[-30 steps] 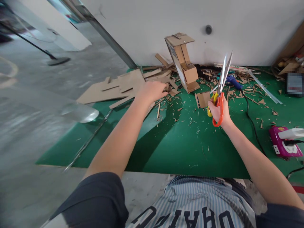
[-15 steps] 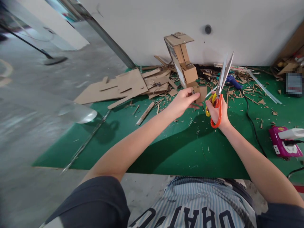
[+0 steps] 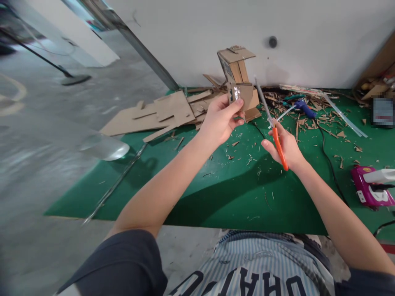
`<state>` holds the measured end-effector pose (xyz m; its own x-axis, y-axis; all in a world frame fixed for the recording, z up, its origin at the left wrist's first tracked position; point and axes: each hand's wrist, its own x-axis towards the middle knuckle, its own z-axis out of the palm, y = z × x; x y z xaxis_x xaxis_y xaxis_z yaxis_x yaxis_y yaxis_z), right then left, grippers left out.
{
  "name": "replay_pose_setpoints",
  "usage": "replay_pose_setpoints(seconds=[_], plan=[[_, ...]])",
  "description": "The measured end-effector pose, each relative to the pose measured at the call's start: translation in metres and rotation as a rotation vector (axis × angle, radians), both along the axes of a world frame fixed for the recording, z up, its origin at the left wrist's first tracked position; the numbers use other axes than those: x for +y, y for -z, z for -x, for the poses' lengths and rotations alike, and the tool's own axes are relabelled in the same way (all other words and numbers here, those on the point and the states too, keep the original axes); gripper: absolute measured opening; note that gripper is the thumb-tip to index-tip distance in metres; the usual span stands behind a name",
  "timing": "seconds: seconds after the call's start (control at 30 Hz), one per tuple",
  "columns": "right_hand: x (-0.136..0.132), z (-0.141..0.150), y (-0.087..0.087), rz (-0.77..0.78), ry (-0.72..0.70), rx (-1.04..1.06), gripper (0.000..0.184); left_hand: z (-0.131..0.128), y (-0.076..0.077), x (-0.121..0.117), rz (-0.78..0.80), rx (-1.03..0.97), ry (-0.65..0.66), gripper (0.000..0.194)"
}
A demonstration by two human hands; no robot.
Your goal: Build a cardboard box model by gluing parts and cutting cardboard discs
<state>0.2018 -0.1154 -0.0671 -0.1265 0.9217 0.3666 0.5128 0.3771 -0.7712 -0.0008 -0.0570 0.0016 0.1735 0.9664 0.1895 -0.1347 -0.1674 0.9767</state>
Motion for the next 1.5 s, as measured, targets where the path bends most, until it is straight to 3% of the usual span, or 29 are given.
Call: replay_pose_setpoints(seconds=[0.13,0.43,0.73,0.93,1.27,1.5], plan=[[-0.003,0.007,-0.001,-0.056,-0.023,-0.047,0.086,-0.003,0.0,-0.005,-0.02,0.061,-0.028,0.011],[-0.003,0.009,0.001,-0.079,0.026,-0.068,0.078,-0.01,0.004,-0.016,-0.04,0.173,-0.001,0.018],[-0.003,0.009,0.002,-0.107,0.037,-0.068,0.077,-0.019,0.016,-0.019,0.001,-0.029,0.049,0.026],[-0.006,0.011,-0.003,-0.092,0.051,-0.119,0.073,-0.022,0.013,-0.025,0.031,-0.067,0.049,0.026],[-0.005,0.011,-0.004,-0.084,0.266,-0.314,0.085,-0.022,0.009,-0.025,0.106,-0.11,0.04,0.017],[-0.005,0.009,-0.001,-0.068,0.167,-0.197,0.081,-0.017,0.006,-0.017,0.114,-0.15,0.029,0.011]])
